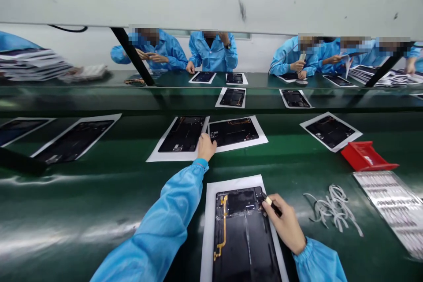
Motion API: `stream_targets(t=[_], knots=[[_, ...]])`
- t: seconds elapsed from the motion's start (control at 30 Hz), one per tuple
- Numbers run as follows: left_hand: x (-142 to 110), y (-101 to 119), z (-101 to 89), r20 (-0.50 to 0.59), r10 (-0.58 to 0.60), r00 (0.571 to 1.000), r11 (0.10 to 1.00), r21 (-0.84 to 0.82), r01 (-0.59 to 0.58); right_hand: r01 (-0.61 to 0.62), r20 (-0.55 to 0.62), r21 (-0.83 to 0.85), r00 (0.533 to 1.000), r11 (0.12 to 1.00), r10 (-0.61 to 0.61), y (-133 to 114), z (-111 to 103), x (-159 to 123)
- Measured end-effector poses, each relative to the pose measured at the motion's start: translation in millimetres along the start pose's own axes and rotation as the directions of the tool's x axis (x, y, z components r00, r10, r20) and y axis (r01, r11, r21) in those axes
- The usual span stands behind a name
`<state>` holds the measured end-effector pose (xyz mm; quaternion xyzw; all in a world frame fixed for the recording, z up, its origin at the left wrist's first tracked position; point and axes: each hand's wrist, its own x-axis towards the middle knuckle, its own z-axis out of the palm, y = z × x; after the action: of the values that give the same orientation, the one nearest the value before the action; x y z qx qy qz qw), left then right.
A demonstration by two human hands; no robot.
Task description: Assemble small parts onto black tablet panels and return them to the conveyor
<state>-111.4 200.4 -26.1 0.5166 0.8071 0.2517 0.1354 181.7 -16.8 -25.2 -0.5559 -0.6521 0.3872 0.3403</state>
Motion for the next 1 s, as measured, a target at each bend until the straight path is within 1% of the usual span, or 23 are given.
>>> stream_targets(t=[0.07,0.13,0.2,0.27,0.33,0.4,0.47,0.57,0.63,0.7,0.77,0.8,0.87,0.9,0.93,0.97,1.0], knots=[[6.2,1.5,-1.4,0.002,-0.066,0.998,0.997,-0.049,0.066,0.008,-0.001,0.011,1.000,1.000,-0.008,-0.2,-0.2,0.1],[14.5,1.3,-4.6,0.030,-0.146,0.989,0.983,-0.105,0.148,0.013,-0.006,0.020,1.000,1.000,-0.013,0.3,-0.6,0.3],[21.6,-0.5,-9.1,0.081,-0.209,0.975,0.959,-0.176,0.220,0.016,-0.014,0.026,1.000,1.000,-0.016,1.0,-1.1,0.6],[24.7,-2.7,-13.3,0.144,-0.238,0.961,0.926,-0.265,0.269,0.021,-0.025,0.030,0.999,0.999,-0.020,1.5,-1.8,0.7],[22.9,-3.9,-16.2,0.205,-0.236,0.950,0.878,-0.373,0.299,0.023,-0.038,0.036,0.999,0.999,-0.022,1.5,-2.2,0.7],[17.1,-2.1,-17.5,0.267,-0.213,0.940,0.808,-0.493,0.323,0.021,-0.050,0.053,0.999,0.998,-0.018,0.9,-2.2,0.8],[8.4,3.5,-18.1,0.337,-0.169,0.926,0.709,-0.611,0.352,0.010,-0.054,0.093,0.999,0.996,-0.005,-0.4,-2.0,1.3],[-11.7,17.6,-21.6,0.442,-0.072,0.894,0.531,-0.742,0.409,-0.009,-0.064,0.214,0.998,0.977,0.024,-4.6,-2.4,3.4],[-34.8,27.0,-27.1,0.500,-0.003,0.866,0.429,-0.782,0.453,-0.047,-0.055,0.315,0.996,0.948,0.068,-9.7,-3.4,5.7],[-70.1,32.1,-34.1,0.551,0.059,0.832,0.358,-0.790,0.498,-0.140,-0.008,0.417,0.988,0.898,0.157,-16.2,-4.1,8.2],[-117.4,30.7,-40.8,0.597,0.103,0.795,0.320,-0.777,0.542,-0.250,0.055,0.529,0.964,0.811,0.262,-23.1,-3.9,10.5],[-144.3,27.6,-43.6,0.618,0.112,0.778,0.312,-0.765,0.563,-0.283,0.074,0.589,0.952,0.757,0.298,-26.0,-3.3,11.4],[-199.9,18.3,-48.8,0.650,0.117,0.751,0.294,-0.745,0.599,-0.296,0.080,0.695,0.938,0.655,0.339,-30.0,-1.3,12.2],[-226.6,13.2,-51.9,0.676,0.136,0.724,0.257,-0.730,0.633,-0.290,0.071,0.728,0.933,0.621,0.353,-30.8,-0.2,11.8],[-251.5,8.4,-55.9,0.697,0.151,0.701,0.229,-0.715,0.661,-0.283,0.054,0.742,0.929,0.607,0.367,-31.0,0.8,10.7],[-274.0,4.4,-61.5,0.696,0.168,0.698,0.205,-0.717,0.666,-0.279,0.033,0.736,0.925,0.617,0.379,-30.7,1.5,8.9],[-293.9,1.1,-69.0,0.680,0.192,0.708,0.193,-0.733,0.652,-0.278,0.012,0.709,0.923,0.648,0.383,-30.0,1.7,6.3]])
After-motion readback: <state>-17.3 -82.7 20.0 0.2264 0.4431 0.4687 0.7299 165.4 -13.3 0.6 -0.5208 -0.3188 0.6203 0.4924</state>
